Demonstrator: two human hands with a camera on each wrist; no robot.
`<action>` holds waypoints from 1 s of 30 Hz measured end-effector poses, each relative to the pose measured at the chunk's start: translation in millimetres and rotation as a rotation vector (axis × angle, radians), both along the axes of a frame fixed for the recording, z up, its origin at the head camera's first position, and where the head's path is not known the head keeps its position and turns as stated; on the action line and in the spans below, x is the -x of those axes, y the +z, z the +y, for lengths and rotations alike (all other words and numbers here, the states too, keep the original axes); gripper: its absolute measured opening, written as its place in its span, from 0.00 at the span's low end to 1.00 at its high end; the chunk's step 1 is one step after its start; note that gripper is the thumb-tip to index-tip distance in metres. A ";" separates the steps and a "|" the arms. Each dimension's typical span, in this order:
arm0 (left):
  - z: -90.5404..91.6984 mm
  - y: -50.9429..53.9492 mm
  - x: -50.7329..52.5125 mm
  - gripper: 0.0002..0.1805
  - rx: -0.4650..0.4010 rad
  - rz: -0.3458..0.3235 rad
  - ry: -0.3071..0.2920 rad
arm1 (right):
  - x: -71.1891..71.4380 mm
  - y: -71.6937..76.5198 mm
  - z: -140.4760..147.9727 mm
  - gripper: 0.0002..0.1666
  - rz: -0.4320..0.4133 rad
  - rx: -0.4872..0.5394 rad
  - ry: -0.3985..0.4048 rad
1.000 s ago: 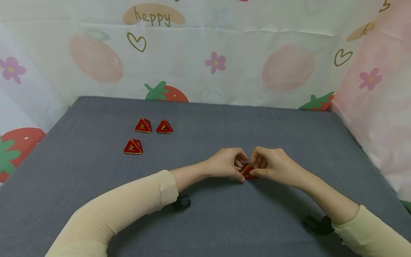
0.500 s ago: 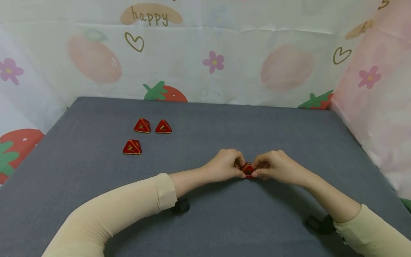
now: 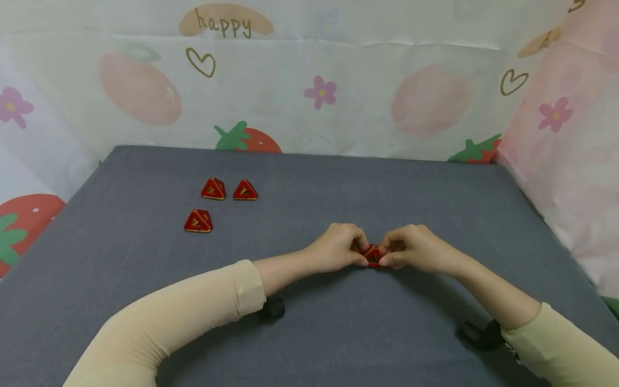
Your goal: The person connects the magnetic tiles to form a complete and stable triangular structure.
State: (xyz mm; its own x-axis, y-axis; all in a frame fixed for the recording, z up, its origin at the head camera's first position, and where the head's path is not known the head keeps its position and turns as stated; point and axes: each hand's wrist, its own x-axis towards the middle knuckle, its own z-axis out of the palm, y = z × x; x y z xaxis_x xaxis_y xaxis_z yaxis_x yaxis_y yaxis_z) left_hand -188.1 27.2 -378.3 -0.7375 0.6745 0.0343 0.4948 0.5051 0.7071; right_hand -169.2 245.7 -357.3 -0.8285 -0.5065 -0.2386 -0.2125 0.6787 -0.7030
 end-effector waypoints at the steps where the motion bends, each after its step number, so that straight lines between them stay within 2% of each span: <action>1: 0.0 -0.1 0.3 0.11 -0.002 0.001 0.001 | 0.6 -0.2 0.4 0.08 -0.010 0.007 0.000; 18: -0.3 1.7 4.8 0.11 -0.007 -0.062 0.023 | 11.3 -1.7 1.9 0.15 -0.125 0.062 -0.024; 30: -0.6 2.0 4.5 0.11 -0.007 -0.064 0.021 | 11.5 -2.2 2.5 0.15 -0.125 0.061 -0.027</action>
